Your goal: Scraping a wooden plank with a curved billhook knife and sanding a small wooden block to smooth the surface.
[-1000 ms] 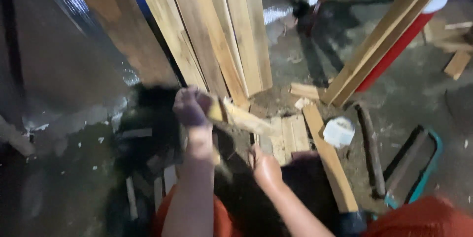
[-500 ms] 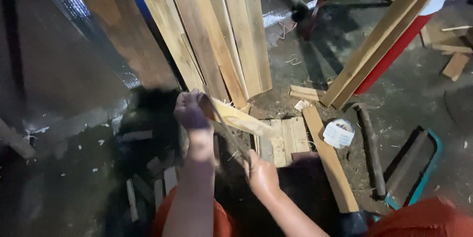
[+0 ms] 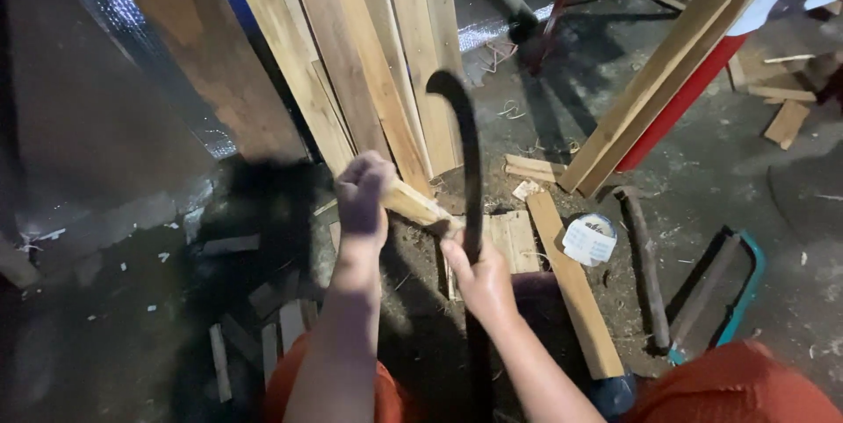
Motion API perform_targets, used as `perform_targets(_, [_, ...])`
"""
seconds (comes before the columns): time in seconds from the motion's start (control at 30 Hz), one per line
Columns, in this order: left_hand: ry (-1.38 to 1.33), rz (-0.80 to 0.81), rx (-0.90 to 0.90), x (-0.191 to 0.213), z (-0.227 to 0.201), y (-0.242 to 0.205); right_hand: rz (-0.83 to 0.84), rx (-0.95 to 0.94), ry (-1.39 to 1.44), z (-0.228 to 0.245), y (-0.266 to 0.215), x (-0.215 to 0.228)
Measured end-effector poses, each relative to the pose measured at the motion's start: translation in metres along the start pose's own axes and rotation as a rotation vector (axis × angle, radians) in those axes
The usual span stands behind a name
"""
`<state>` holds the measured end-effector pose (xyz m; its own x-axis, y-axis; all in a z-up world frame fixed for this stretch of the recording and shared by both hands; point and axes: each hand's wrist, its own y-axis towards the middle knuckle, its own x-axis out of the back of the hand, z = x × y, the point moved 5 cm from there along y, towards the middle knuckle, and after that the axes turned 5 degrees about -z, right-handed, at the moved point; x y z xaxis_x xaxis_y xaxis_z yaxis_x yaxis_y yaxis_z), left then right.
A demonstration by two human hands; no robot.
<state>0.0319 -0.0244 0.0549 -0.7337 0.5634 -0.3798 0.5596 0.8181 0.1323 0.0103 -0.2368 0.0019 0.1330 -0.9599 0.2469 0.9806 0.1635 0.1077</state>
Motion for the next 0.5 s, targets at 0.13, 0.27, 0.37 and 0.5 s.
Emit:
perform_targets(0.13, [0.034,0.276,-0.022,-0.024,-0.014,-0.031,-0.071,0.123,-0.023,0.014,0.025,0.015])
perform_targets(0.27, [-0.033,0.556,-0.127,-0.043,-0.031,-0.042,0.035,0.108,0.018,0.022,0.031,0.018])
perform_targets(0.37, [-0.090,0.590,-0.129,-0.041,-0.028,-0.042,0.085,0.094,0.058,0.026,0.029,0.017])
perform_targets(0.5, [-0.076,0.575,-0.106,-0.034,-0.021,-0.036,0.102,0.102,0.102,0.032,0.021,0.014])
